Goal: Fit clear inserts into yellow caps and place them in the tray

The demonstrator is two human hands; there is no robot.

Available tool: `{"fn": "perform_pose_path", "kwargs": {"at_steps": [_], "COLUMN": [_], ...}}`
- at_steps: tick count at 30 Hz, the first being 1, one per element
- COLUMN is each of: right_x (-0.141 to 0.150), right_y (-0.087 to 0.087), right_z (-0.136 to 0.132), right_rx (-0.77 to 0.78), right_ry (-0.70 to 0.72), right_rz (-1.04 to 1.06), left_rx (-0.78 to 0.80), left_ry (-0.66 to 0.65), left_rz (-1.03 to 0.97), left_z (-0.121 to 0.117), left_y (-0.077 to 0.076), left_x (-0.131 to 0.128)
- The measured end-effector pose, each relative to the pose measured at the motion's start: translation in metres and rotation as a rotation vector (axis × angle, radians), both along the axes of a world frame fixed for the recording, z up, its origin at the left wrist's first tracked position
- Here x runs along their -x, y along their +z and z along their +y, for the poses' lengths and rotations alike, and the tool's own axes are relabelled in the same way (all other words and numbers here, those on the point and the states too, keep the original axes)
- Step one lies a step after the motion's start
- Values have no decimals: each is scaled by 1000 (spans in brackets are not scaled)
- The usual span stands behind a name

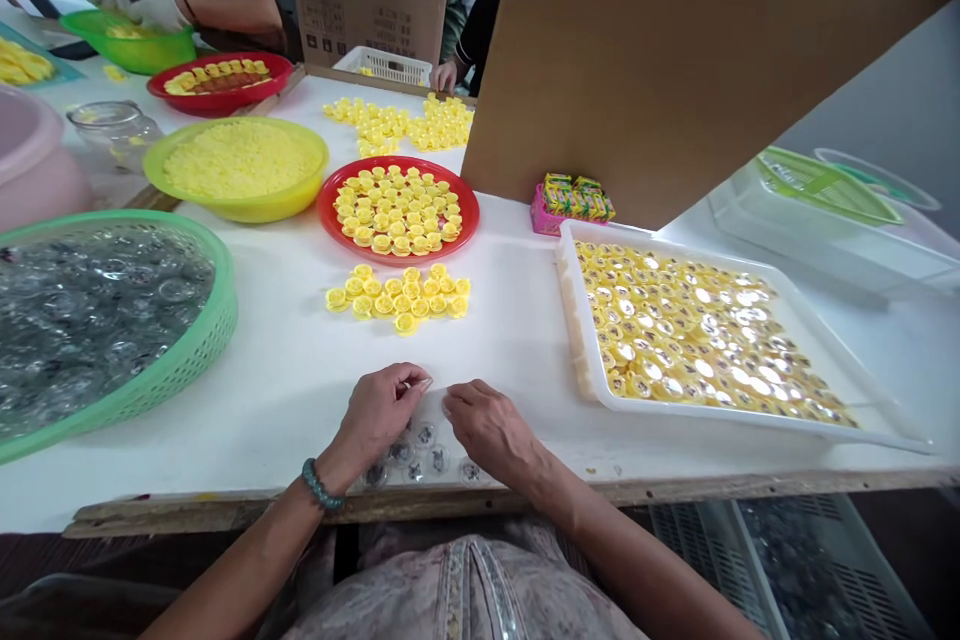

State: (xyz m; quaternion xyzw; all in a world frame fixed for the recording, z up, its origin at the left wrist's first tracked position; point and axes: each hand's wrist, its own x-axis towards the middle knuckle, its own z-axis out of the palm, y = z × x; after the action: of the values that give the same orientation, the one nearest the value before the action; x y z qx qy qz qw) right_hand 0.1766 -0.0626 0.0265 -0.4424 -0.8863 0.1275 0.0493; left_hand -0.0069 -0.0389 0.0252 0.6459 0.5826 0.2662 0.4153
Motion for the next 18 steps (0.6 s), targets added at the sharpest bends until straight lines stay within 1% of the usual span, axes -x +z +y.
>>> {"fn": "perform_pose_path", "kwargs": {"at_steps": [1, 3, 5, 6, 9, 10, 12, 15, 18], "right_x": [0, 0, -1, -1, 1, 2, 4, 8, 11], "right_y": [-3, -5, -2, 1, 9, 10, 10, 6, 5], "right_z": [2, 7, 10, 12, 13, 13, 13, 13, 13], "right_rx": [1, 32, 125, 204, 469, 527, 582, 656, 753], "right_ry": [-18, -80, -173, -228, -382, -421, -489, -567, -589], "right_rz": [25, 163, 381, 505, 893, 1016, 1233, 1457, 1579], "left_rx": [1, 11, 41, 63, 148, 175, 222, 271, 262], "left_ry": [6, 21, 49, 60, 56, 62, 117, 228, 275], "left_rz": [-12, -41, -79, -111, -313, -397, -545, -675, -717], "left_z": [0, 0, -1, -2, -4, -5, -6, -8, -10], "left_y": [-1, -1, 0, 2, 9, 12, 19, 28, 32], "left_x": [0, 0, -1, -3, -13, -17, -24, -33, -36]}}
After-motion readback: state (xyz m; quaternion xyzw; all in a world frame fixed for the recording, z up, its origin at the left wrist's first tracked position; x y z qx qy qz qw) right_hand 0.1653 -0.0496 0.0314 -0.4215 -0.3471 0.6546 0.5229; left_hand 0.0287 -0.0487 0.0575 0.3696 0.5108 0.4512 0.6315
